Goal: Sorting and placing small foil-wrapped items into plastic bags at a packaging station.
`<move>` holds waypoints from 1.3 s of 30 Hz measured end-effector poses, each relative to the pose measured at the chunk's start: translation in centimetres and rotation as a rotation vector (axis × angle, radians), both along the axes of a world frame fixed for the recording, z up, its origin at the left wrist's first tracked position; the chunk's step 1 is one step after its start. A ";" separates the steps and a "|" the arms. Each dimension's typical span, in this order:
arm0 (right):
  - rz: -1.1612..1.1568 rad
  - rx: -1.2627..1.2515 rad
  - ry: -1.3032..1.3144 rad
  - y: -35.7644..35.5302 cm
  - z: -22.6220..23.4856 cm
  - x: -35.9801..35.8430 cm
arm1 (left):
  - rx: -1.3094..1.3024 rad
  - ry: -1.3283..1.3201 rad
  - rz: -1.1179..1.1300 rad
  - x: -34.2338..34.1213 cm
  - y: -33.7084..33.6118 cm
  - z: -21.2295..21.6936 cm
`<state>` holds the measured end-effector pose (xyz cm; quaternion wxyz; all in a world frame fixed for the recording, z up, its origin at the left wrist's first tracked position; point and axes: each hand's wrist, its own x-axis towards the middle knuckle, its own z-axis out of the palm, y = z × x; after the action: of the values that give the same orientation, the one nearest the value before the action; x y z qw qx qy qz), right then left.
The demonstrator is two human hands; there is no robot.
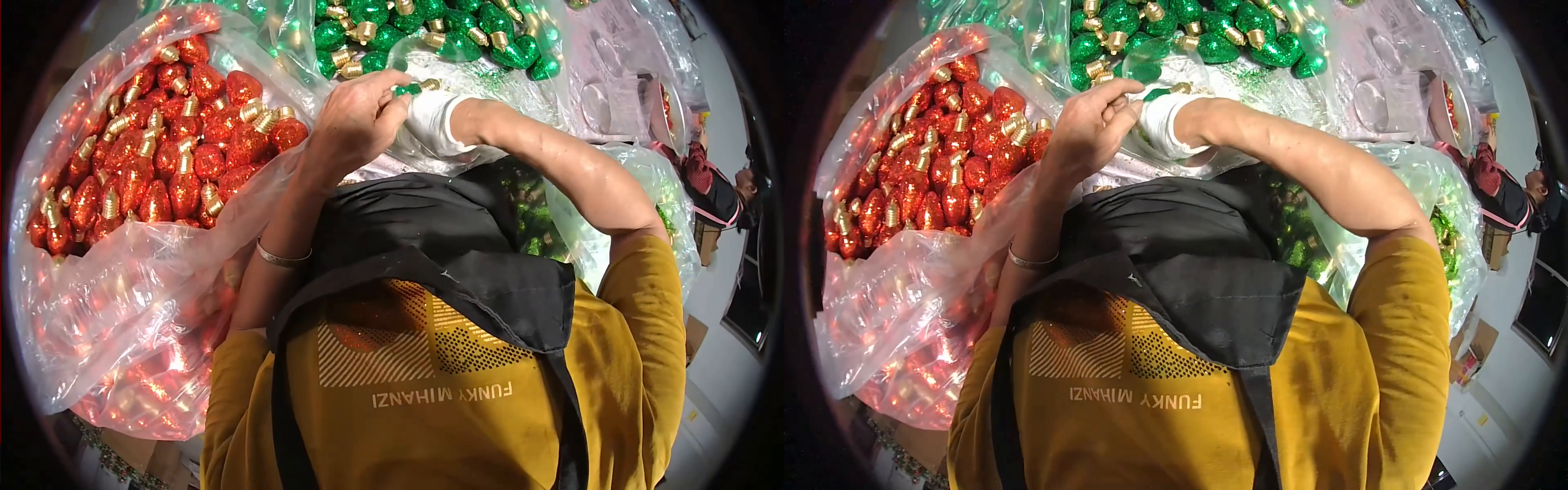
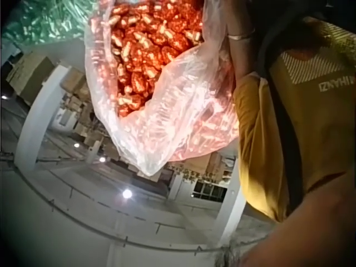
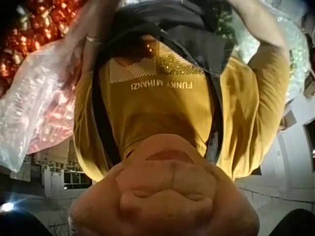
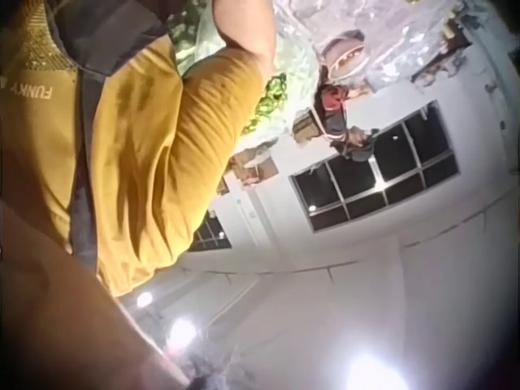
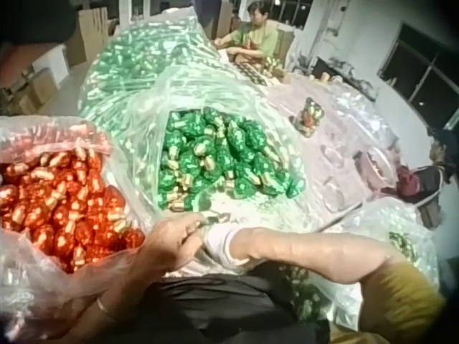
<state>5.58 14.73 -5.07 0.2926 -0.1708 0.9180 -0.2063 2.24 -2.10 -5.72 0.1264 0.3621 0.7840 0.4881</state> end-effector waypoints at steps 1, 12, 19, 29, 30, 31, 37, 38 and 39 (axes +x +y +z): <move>0.029 0.030 -0.011 0.4 0.7 -0.1 | -0.008 0.005 0.006 0.0 0.1 0.2; 0.010 0.375 0.068 2.1 1.7 -3.3 | -0.003 0.092 -0.085 -0.1 0.1 0.6; -0.051 0.488 0.053 2.5 -1.3 -4.4 | -0.063 0.072 -0.176 0.1 1.2 0.4; 0.122 0.511 0.031 3.6 -3.6 -5.4 | 0.054 0.066 -0.151 0.2 1.3 0.0; 0.124 0.513 0.032 3.4 -3.5 -5.5 | 0.066 0.058 -0.136 0.2 1.1 -0.1; 0.143 0.523 0.026 3.3 -3.4 -5.5 | 0.079 0.068 -0.159 0.1 1.0 0.0; 0.181 0.477 0.057 3.8 0.0 -3.1 | 0.117 0.138 -0.205 0.2 1.0 -0.2; 0.206 0.491 0.049 3.9 0.2 -3.0 | 0.120 0.132 -0.201 0.1 1.0 -0.3; 0.209 0.492 0.043 3.9 0.5 -3.1 | 0.135 0.132 -0.211 0.0 1.0 -0.5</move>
<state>2.52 18.63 -4.62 0.3254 -0.1927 0.9239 0.0580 2.20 -1.13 -6.18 0.1008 0.4815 0.7135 0.4989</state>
